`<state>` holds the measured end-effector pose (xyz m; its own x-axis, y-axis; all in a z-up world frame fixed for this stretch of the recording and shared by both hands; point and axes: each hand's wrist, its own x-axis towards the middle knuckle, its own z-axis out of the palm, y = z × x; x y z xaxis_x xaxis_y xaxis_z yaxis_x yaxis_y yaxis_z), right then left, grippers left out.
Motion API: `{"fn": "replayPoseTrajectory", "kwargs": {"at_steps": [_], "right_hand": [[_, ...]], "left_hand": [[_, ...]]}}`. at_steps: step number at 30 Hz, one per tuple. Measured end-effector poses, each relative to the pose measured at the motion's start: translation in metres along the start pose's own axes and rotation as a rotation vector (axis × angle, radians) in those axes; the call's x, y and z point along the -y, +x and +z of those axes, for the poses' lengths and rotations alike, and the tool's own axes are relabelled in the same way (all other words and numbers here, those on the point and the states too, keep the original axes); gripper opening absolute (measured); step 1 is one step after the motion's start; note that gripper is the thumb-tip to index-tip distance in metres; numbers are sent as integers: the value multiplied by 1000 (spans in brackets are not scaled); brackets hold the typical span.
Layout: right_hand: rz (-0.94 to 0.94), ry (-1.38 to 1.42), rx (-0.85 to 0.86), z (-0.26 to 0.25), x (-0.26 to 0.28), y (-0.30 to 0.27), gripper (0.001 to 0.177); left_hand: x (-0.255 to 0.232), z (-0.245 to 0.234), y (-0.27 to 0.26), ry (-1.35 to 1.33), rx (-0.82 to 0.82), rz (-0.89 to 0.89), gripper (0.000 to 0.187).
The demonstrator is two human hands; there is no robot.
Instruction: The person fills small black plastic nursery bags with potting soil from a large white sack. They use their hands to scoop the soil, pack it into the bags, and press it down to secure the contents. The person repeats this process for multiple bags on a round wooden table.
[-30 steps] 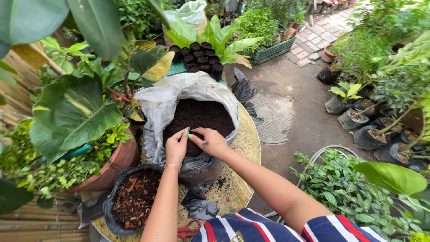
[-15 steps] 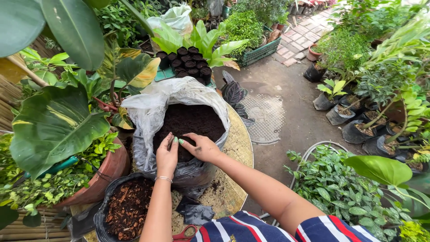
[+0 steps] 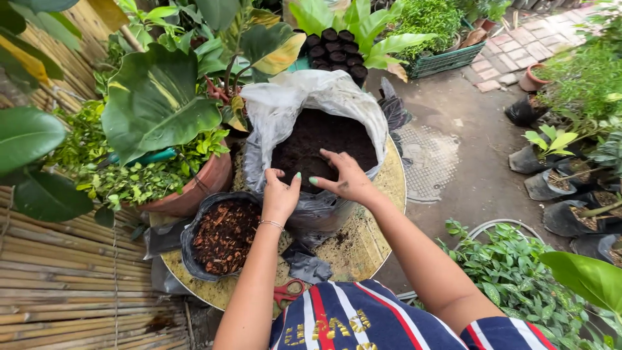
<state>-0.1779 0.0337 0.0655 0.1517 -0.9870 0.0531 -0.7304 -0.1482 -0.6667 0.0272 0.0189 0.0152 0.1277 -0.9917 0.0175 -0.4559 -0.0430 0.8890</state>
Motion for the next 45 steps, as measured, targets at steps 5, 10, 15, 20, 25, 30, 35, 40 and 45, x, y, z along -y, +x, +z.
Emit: {"fn": "replayPoseTrajectory", "kwargs": {"at_steps": [5, 10, 15, 20, 25, 30, 35, 40, 45], "right_hand": [[-343, -87, 64, 3, 14, 6, 110], [-361, -197, 143, 16, 23, 29, 112], [-296, -151, 185, 19, 12, 45, 72], [-361, -100, 55, -42, 25, 31, 61], [-159, -154, -45, -116, 21, -18, 60], [251, -338, -41, -109, -60, -43, 67], [348, -295, -7, -21, -170, -32, 76], [325, -202, -93, 32, -179, -31, 88], [363, -234, -36, 48, -192, -31, 108]], "left_hand": [[7, 4, -2, 122, 60, -12, 46], [1, 8, 2, 75, 123, 23, 32], [-24, -1, -5, 69, 151, 65, 34], [-52, -6, -17, -61, 120, 197, 41], [-55, -19, -28, -162, 165, 211, 46], [-26, -22, -28, -81, 164, 111, 39], [-10, -14, -33, -63, 112, 216, 35], [-10, -23, -43, -49, 126, 170, 30], [-7, -37, -53, -125, 72, 249, 24]]}}
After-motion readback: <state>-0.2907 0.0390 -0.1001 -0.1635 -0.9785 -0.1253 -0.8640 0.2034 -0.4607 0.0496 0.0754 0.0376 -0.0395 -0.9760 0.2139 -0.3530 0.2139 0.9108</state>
